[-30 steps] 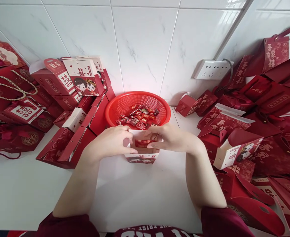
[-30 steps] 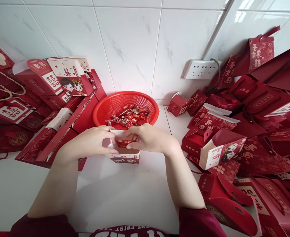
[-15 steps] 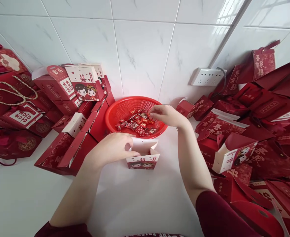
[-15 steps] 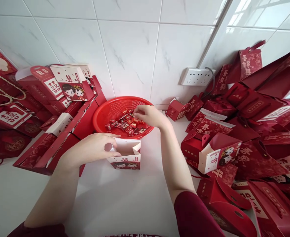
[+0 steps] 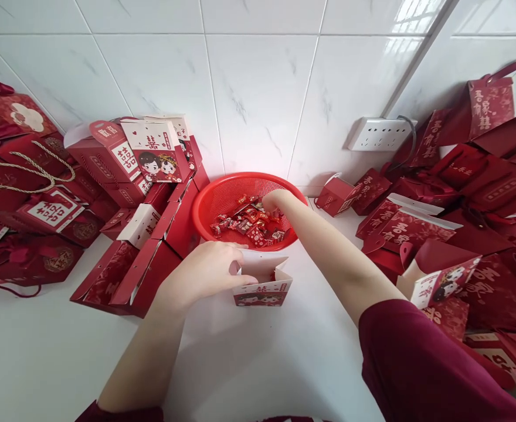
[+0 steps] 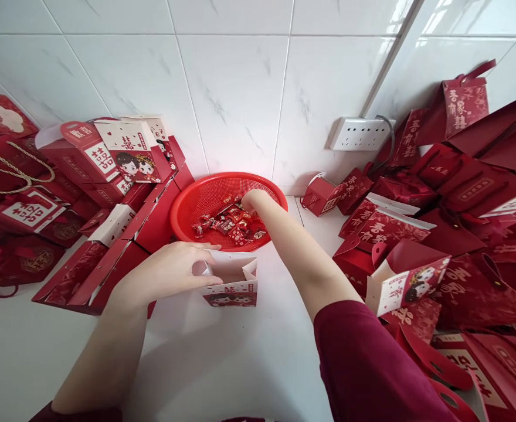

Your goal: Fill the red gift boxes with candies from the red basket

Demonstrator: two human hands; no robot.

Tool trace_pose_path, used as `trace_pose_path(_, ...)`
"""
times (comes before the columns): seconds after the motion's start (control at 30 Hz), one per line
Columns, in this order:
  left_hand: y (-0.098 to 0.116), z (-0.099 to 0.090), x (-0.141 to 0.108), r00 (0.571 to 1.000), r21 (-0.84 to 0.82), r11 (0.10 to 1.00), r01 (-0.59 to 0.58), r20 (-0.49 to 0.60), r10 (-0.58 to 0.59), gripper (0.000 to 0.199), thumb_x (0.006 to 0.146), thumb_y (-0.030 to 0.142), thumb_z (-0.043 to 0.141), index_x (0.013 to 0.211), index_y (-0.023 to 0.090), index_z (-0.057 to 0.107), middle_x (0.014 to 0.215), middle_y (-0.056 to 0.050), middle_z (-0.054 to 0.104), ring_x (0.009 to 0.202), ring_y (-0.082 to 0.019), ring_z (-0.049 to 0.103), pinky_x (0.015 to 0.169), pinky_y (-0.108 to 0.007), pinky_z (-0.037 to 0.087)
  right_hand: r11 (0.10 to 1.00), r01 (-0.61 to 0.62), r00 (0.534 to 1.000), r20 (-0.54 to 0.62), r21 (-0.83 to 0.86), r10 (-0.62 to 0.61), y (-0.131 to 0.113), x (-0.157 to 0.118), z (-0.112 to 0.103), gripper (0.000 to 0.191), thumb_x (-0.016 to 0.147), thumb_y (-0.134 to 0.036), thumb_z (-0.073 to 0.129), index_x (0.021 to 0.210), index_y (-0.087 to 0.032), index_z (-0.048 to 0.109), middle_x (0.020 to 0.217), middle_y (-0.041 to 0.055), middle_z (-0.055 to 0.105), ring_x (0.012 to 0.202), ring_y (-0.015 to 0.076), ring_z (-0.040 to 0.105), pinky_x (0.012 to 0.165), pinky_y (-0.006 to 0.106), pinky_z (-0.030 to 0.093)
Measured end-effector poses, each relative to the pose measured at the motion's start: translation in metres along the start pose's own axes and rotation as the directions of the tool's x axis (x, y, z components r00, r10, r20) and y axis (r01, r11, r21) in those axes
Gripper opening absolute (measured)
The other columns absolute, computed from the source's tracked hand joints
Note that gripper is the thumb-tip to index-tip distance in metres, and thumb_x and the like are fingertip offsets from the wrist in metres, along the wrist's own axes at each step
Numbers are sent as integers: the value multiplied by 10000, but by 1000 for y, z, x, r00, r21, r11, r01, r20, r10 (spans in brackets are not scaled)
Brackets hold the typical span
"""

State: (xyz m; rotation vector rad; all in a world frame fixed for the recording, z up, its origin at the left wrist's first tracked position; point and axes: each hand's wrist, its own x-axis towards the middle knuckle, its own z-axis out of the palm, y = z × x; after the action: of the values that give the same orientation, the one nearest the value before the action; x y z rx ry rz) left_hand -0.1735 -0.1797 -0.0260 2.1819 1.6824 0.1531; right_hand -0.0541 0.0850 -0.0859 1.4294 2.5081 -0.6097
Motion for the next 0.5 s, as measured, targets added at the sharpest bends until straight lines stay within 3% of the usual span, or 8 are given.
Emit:
trace_pose_path(0.13,-1,-2,1,999,-49,999,5,46,-3,309,812,521,584,933,297,760,840,-11,719,843,-256,674,698,-306,474,998,-59,998,8,-32,59,1,14,17,306,968,-348,591,1219,-173,612,1240,96,620,1043,213,636,888,414,553)
trace_pose_path(0.33,4,-5,2,999,-89,996,-12,50,16,327,815,470,597,1082,359,749,908,24,734,937,-243,675,764,-286,482,998,58,994,-97,30,-55,9,21,32,383,957,-348,608,1291,-166,567,1295,110,587,1097,238,619,913,453,541)
trace_pose_path(0.5,5,-5,3,995,-102,994,-35,86,43,368,813,435,588,1157,418,716,936,53,736,954,-230,670,770,-267,483,993,87,994,-68,76,-82,7,19,35,370,957,-352,607,1275,-166,576,1272,104,599,1073,231,628,897,443,548)
